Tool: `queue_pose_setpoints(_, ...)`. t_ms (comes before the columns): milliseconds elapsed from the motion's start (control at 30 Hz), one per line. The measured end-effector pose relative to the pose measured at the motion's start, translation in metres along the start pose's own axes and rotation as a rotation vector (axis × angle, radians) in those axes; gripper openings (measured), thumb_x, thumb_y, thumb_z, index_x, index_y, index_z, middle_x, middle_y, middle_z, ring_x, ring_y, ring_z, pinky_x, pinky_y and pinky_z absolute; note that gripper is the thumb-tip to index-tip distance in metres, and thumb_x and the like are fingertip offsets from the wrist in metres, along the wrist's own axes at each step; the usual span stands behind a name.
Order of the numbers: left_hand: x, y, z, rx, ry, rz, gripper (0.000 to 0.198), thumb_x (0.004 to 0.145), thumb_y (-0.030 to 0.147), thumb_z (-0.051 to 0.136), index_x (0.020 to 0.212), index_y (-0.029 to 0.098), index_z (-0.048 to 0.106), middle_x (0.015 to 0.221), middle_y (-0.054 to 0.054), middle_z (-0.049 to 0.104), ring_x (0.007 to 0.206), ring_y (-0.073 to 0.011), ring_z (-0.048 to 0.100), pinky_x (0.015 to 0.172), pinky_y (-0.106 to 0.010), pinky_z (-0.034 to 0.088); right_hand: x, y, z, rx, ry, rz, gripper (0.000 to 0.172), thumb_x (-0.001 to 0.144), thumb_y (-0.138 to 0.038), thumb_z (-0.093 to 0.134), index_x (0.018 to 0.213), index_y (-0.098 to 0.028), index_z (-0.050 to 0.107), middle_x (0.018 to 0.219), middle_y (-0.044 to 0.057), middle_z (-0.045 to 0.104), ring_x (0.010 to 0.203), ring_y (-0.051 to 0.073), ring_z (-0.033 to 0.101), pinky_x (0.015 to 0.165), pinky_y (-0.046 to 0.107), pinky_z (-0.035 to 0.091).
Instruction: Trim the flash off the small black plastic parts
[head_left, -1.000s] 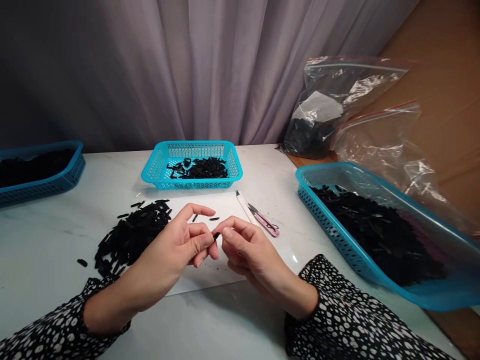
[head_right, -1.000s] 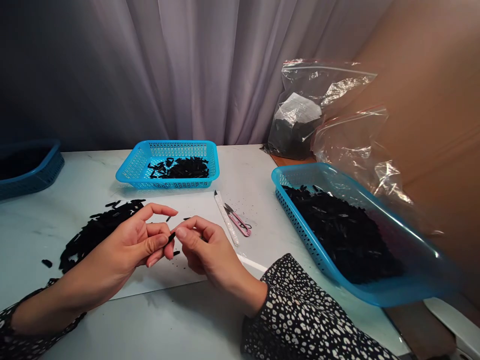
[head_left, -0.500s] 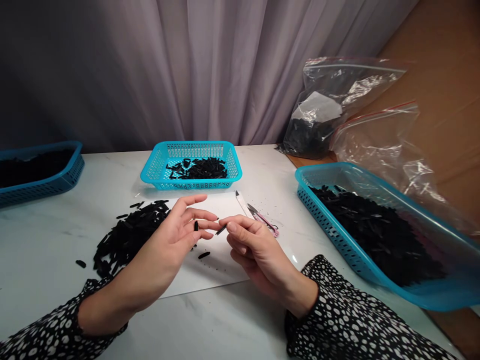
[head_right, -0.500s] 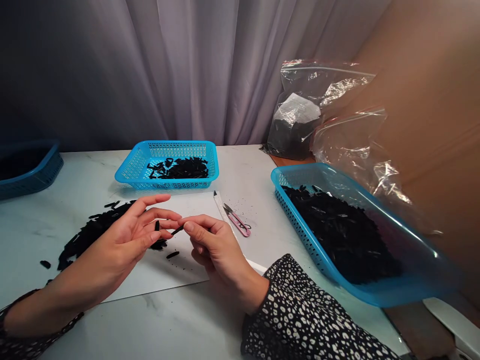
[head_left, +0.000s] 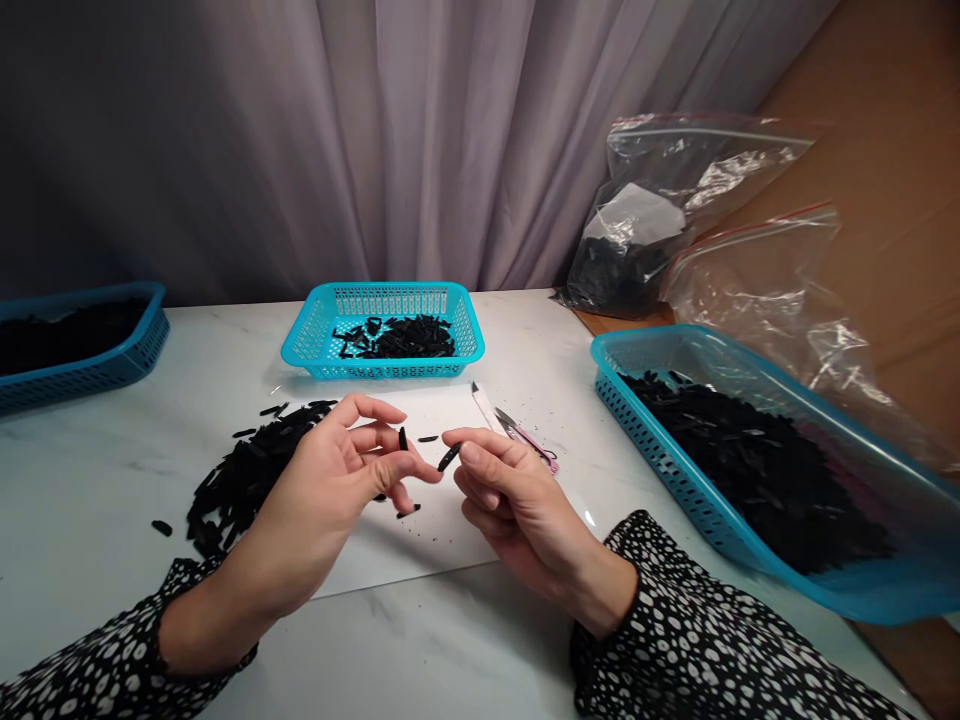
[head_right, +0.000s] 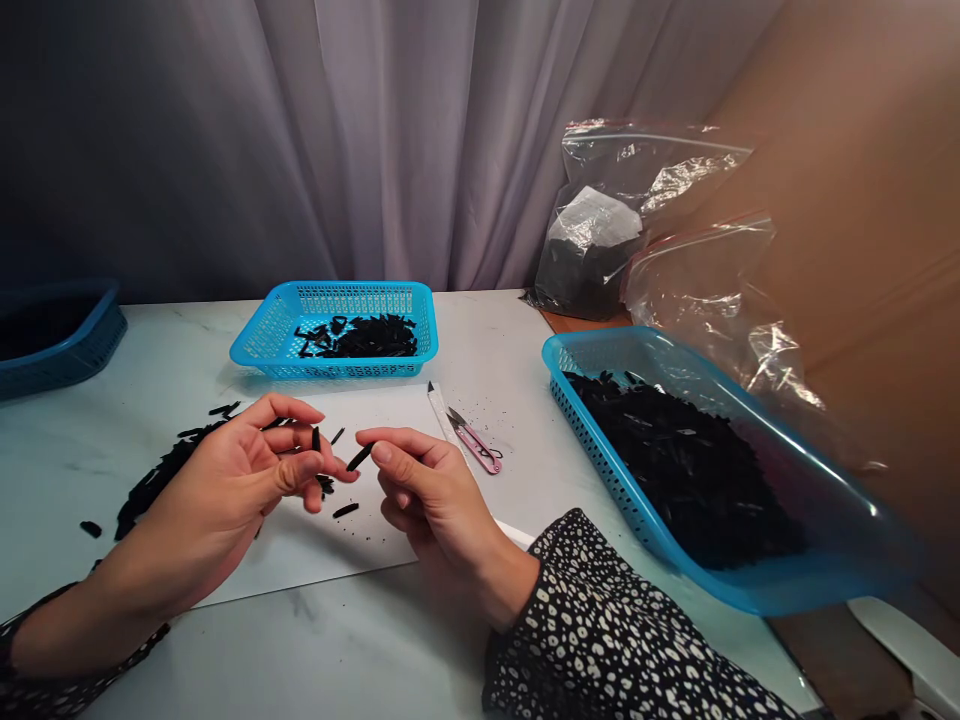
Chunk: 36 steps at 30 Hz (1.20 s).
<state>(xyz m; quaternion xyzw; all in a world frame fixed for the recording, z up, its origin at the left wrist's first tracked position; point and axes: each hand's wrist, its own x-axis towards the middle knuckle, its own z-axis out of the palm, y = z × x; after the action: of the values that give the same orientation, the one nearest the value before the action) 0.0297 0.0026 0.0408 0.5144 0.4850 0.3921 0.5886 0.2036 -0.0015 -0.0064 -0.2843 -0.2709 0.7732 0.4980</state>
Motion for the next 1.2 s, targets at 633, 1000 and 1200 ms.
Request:
queue_pose_setpoints(633,0.0003,-0.0041,-0.0005,0.005,-0.076,0.024,0.024,0.08,0.037,0.078,0.088,0.019,0.065,0.077,-0.002,0.077,0.066,-0.0117,0.061,0.062,-0.024,0.048,-0.0004,-0.0013,-0.0014,0.137,-0.074,0.044,0.014,0.082,-0.03,0.071,0.077,-0.018,0.064,0.05,-0.008,0.043,0.043,0.005,0.015,0.036,0.015,0.012)
queue_pose_setpoints(1000,-0.0024,-0.0012,-0.0001,-0.029,-0.171,0.016,0.018,0.087,0.034,0.071,0.08,0.018,0.066,0.075,-0.002,0.075,0.07,-0.0121,0.064,0.066,-0.024,0.05,-0.0003,0.0026,0.0015,-0.005,-0.103,0.026,0.027,0.078,-0.037,0.08,0.083,-0.02,0.059,0.051,-0.008,0.058,0.036,0.001,0.015,0.035,0.015,0.012)
queue_pose_setpoints(1200,-0.0024,-0.0018,-0.0012,-0.026,-0.212,-0.02,0.018,0.088,0.033,0.069,0.08,0.018,0.064,0.075,-0.002,0.074,0.072,-0.0123,0.064,0.066,-0.024,0.048,-0.0013,0.0012,0.0035,-0.043,-0.075,0.005,0.027,0.074,-0.037,0.082,0.081,-0.018,0.065,0.048,-0.008,0.056,0.035,0.001,0.019,0.035,0.015,0.014)
